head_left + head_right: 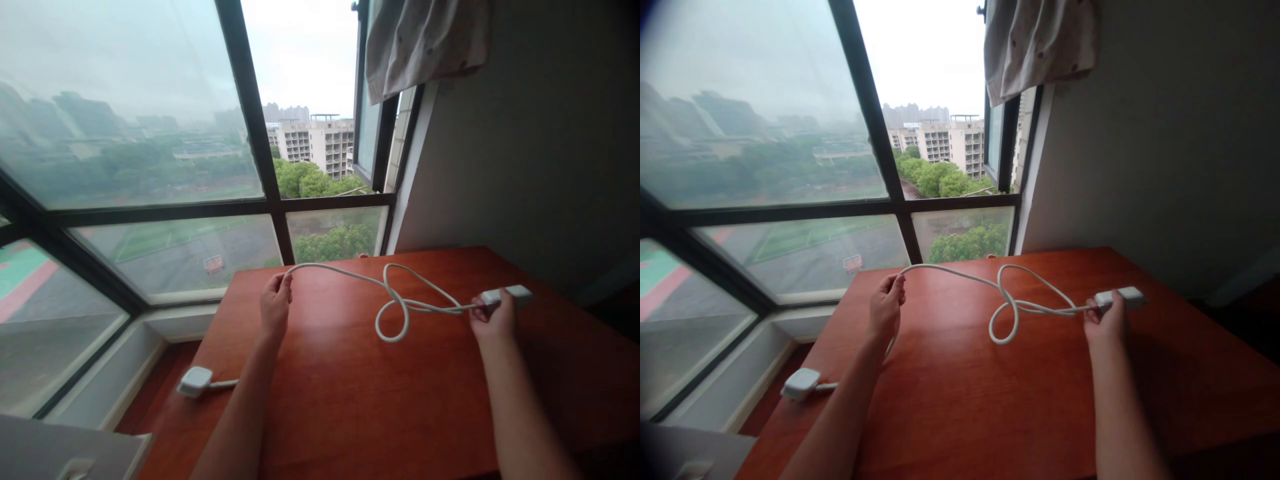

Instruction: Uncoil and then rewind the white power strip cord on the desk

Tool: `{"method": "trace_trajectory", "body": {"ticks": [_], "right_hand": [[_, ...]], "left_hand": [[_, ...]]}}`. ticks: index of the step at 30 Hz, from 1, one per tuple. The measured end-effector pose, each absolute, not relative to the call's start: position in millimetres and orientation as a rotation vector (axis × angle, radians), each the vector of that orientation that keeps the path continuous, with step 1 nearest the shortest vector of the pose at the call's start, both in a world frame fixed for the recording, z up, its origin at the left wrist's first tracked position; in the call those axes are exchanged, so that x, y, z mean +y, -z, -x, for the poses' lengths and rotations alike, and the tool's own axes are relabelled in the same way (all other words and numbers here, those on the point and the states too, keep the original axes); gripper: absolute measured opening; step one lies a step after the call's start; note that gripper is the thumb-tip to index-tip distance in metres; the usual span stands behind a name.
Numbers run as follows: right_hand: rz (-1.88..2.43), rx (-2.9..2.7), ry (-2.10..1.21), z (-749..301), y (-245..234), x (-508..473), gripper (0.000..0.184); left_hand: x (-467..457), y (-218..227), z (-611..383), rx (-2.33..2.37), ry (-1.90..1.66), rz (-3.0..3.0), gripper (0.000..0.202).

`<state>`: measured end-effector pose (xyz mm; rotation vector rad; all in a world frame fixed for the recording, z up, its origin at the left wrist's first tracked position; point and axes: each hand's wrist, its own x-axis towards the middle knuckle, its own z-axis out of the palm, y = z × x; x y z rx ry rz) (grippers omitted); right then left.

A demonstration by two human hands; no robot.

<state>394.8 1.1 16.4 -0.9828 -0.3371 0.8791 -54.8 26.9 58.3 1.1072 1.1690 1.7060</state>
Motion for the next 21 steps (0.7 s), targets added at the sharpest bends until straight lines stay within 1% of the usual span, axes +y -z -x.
{"method": "trace_trajectory", "body": {"ticks": [3,6,9,13,21], "right_hand": [[0.895,-0.284,-0.914,-370.0,-12.7,6.1,0.033],[0.859,-0.32,-1.051,-340.3,-15.1,10.1,0.036],[0.859,-0.392,-1.103,-317.2,-18.5,10.7,0.04],[0.886,-0.482,-1.067,-303.5,-18.4,9.5,0.041],[0.945,-0.449,-1.051,-300.8,-14.8,10.8,0.046]], "left_hand": [[32.0,-66.5,38.9,0.785,-1.859,-0.74,0.026],[39.7,-73.8,32.4,0.618,-1.909,-0.472,0.024],[47.3,-74.5,33.5,0.707,-1.931,-0.35,0.028],[55.8,-64.4,40.1,0.853,-1.943,-0.352,0.031],[76.0,-36.0,60.6,1.157,-1.859,-0.55,0.026]]}}
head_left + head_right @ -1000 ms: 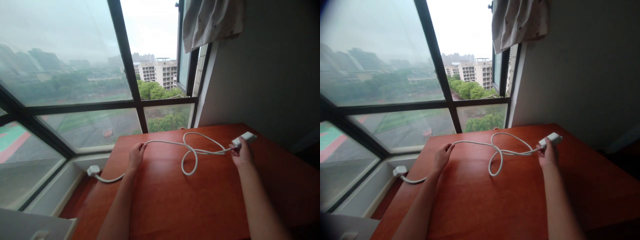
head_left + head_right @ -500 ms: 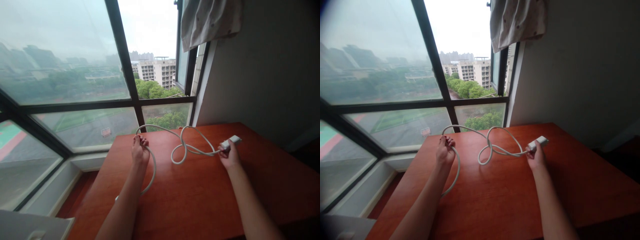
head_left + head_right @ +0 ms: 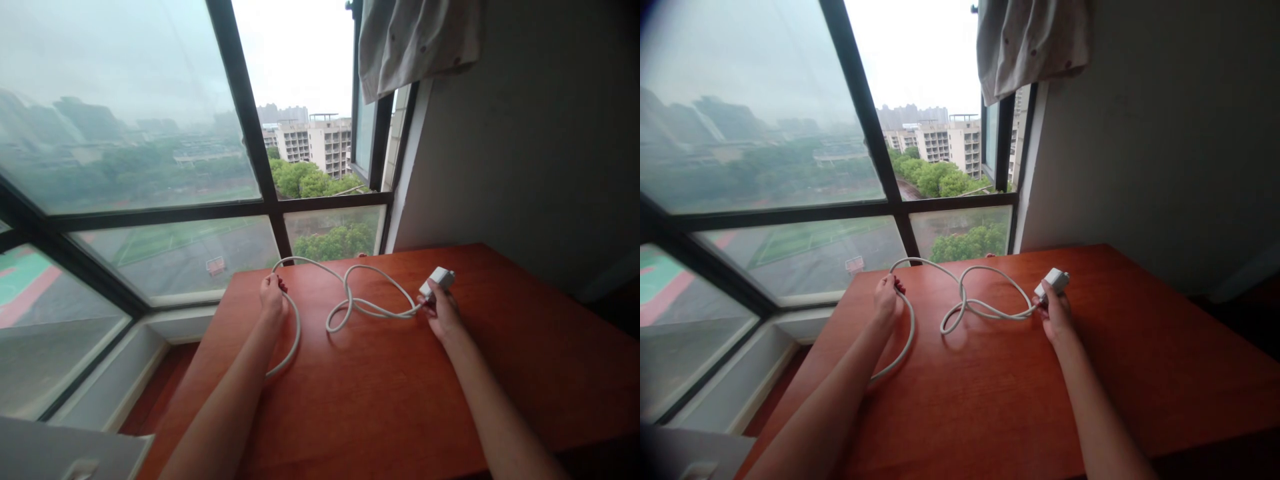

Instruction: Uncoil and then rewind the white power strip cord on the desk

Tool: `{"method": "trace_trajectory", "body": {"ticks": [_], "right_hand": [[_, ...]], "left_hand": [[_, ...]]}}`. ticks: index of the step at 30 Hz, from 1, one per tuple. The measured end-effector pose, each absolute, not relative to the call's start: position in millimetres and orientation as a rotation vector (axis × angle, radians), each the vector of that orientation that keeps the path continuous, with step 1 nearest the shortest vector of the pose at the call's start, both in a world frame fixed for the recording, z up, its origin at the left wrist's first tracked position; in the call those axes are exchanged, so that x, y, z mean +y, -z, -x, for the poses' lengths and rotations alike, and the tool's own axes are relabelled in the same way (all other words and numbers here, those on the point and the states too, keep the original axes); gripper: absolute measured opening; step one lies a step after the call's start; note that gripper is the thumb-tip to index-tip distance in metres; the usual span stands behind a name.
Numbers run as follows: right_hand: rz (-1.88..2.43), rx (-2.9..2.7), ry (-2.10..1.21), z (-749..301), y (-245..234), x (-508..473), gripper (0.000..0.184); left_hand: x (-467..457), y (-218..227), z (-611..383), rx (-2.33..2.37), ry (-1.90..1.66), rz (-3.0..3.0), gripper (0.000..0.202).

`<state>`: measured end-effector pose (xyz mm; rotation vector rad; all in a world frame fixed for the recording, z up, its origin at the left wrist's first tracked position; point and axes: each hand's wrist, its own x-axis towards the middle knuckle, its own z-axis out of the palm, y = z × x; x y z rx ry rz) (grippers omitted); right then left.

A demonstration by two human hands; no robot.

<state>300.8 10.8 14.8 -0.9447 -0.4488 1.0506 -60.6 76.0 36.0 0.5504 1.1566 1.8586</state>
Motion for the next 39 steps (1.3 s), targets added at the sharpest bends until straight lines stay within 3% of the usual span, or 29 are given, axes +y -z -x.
{"method": "trace_trajectory", "body": {"ticks": [7,10,15,18,22,27,33,39], "right_hand": [[0.896,-0.475,-1.133,-302.8,-12.5,10.6,0.045],[0.853,-0.455,-1.188,-303.7,-12.7,10.9,0.045],[0.823,-0.437,-1.216,-302.8,-14.4,9.6,0.044],[0.82,-0.442,-1.215,-302.6,-15.7,9.0,0.045],[0.825,-0.455,-1.211,-303.4,-18.0,9.4,0.047],[0.811,-0.465,-1.22,-302.8,-20.4,7.6,0.045],[0.779,-0.442,-1.298,-302.1,-25.1,2.8,0.043],[0.766,-0.4,-1.2,-321.9,-28.5,2.6,0.041]], "left_hand": [[77.2,-17.6,54.0,1.366,-1.7,-0.83,0.017],[74.5,-18.5,47.0,1.431,-1.609,-0.989,0.023],[60.0,-37.6,34.5,1.551,-1.56,-1.254,0.037],[32.9,-59.7,12.2,1.668,-1.53,-1.877,0.035],[-18.8,-79.8,-43.4,1.37,-1.176,-2.398,0.034],[-55.5,-65.6,-114.8,1.069,-0.589,-2.965,0.032],[-42.0,-42.9,-147.1,1.061,-0.606,-3.105,0.025],[-46.0,-37.1,-122.8,1.029,-0.378,-3.133,0.018]]}}
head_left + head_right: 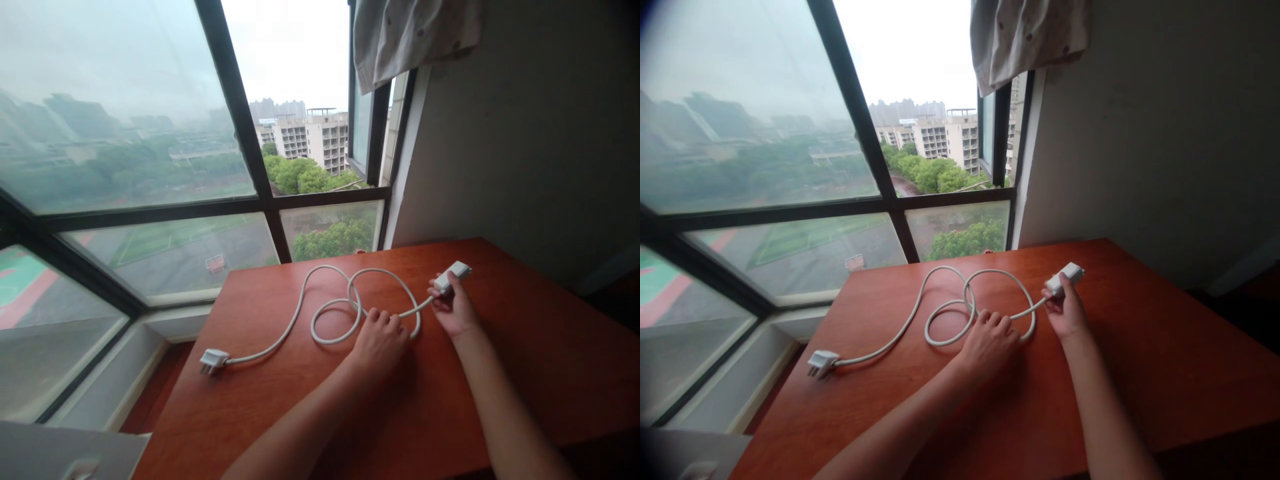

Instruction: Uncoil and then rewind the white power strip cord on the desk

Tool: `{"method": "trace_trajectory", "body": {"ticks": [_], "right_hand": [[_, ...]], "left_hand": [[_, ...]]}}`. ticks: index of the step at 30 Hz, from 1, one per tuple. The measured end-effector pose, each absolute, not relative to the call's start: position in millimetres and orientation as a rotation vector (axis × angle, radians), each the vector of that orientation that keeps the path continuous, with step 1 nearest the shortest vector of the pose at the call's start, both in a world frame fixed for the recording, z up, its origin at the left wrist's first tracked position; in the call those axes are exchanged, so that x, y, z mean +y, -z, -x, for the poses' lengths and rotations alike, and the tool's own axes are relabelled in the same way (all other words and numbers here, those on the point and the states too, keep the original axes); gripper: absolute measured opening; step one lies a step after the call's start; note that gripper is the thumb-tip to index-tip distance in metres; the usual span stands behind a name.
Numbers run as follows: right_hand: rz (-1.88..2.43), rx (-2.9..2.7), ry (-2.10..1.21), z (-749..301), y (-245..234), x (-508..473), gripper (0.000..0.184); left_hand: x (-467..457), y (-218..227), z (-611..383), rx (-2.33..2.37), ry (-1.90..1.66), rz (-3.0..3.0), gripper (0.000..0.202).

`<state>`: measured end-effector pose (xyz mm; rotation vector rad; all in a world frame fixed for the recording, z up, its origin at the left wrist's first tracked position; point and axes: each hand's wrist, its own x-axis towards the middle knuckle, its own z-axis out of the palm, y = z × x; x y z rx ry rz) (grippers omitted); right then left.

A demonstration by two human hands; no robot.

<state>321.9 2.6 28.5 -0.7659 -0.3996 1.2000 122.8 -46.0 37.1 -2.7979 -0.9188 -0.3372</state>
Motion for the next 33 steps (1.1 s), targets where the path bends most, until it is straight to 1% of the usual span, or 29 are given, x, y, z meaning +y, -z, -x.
{"method": "trace_trajectory", "body": {"ticks": [5,9,15,19,20,22,24,26,28,31,33], "right_hand": [[0.839,-0.373,-1.149,-340.1,-27.9,3.0,0.042],[0.879,-0.364,-1.131,-349.0,-27.5,1.7,0.041],[0.905,-0.447,-1.25,-358.6,-28.5,-5.0,0.04],[1.056,-0.653,-1.421,-363.1,-30.0,-13.1,0.043],[1.097,-0.699,-1.453,-362.6,-30.0,-14.7,0.042],[1.156,-0.753,-1.477,-359.3,-29.3,-16.5,0.039],[1.203,-0.766,-1.454,-354.6,-27.5,-16.6,0.037],[1.243,-0.779,-1.418,-350.5,-25.1,-15.7,0.036],[1.266,-0.794,-1.389,-348.1,-22.8,-14.7,0.037],[1.288,-0.803,-1.324,-346.9,-20.8,-13.5,0.038],[1.306,-0.793,-1.262,-347.1,-20.1,-12.6,0.039]], "left_hand": [[-58.9,-39.9,-69.5,-0.879,0.286,2.872,0.018],[-58.4,-39.6,-22.0,-0.947,0.369,2.874,0.03],[-43.0,-34.3,24.9,-1.163,0.44,2.753,0.017],[-30.7,-31.5,39.4,-1.316,0.449,2.639,0.009],[-27.5,-30.3,41.1,-1.392,0.477,2.595,0.014],[-21.0,-27.8,41.8,-1.529,0.543,2.525,0.033],[-14.7,-26.2,38.2,-1.558,0.577,2.546,0.052],[-8.6,-26.0,31.0,-1.499,0.569,2.637,0.06],[-2.9,-26.6,22.2,-1.45,0.544,2.718,0.056],[4.7,-27.1,11.8,-1.415,0.529,2.777,0.041],[8.4,-26.8,9.4,-1.375,0.58,2.816,0.032]]}}
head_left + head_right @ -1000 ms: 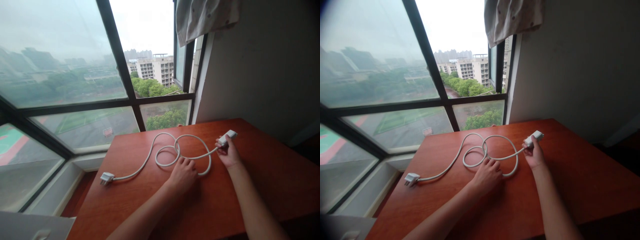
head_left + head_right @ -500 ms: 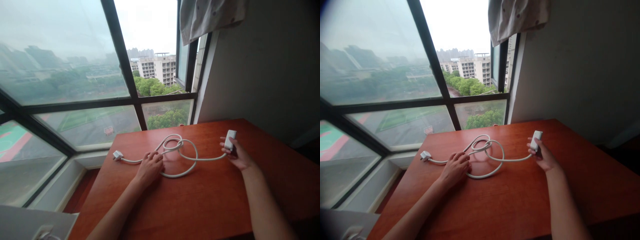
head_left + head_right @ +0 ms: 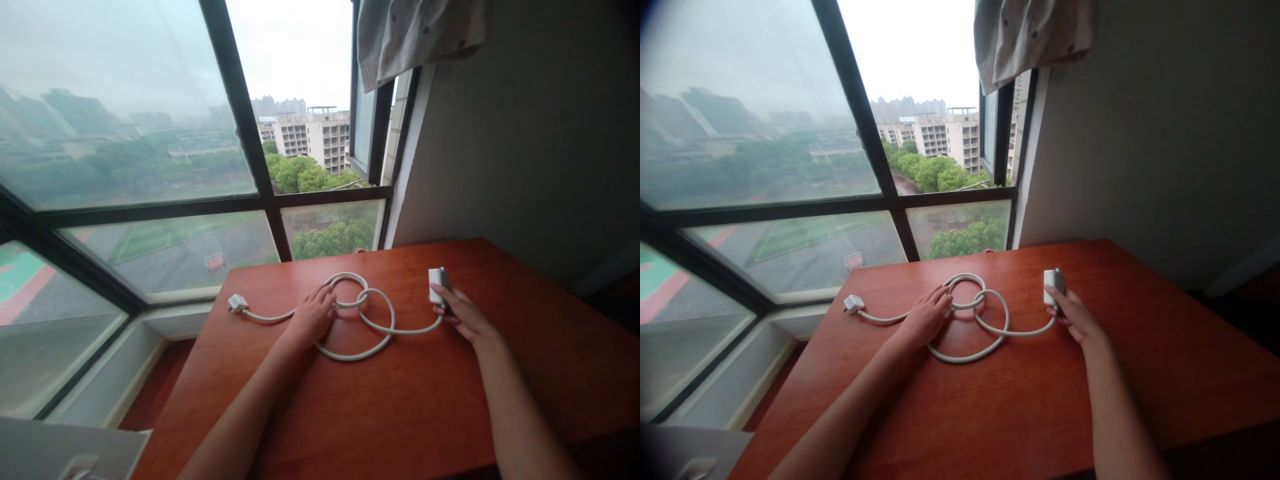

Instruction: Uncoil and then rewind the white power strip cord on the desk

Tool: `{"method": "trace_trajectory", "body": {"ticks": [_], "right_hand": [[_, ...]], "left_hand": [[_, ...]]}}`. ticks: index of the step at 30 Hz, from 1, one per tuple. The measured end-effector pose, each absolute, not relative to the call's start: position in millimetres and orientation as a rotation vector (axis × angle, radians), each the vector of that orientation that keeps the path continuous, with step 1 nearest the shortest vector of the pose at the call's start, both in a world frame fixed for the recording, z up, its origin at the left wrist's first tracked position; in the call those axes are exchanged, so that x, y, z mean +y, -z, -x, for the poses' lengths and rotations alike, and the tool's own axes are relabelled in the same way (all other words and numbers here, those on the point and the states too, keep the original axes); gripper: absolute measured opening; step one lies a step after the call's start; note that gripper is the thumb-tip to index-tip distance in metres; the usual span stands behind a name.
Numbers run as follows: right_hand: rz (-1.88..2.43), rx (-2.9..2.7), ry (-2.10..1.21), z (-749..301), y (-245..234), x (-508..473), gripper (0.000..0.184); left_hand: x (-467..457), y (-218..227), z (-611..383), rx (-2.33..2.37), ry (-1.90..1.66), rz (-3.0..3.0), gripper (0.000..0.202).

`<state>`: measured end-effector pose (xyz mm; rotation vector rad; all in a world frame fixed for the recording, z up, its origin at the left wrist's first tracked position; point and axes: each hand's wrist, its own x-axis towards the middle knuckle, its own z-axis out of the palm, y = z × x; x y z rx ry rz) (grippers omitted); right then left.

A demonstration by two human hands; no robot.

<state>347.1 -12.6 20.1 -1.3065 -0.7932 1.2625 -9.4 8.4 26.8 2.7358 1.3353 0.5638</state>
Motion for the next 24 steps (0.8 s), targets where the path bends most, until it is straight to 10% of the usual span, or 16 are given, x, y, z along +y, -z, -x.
{"method": "trace_trajectory", "body": {"ticks": [10,24], "right_hand": [[1.198,-0.663,-1.093,-348.4,-15.4,-5.6,0.042],[1.506,-0.851,-0.953,-319.1,-10.9,-1.9,0.047]], "left_hand": [[10.6,-28.6,17.8,1.321,-1.183,-1.972,0.024],[6.6,-22.7,16.0,1.042,-0.998,-1.223,0.051]]}}
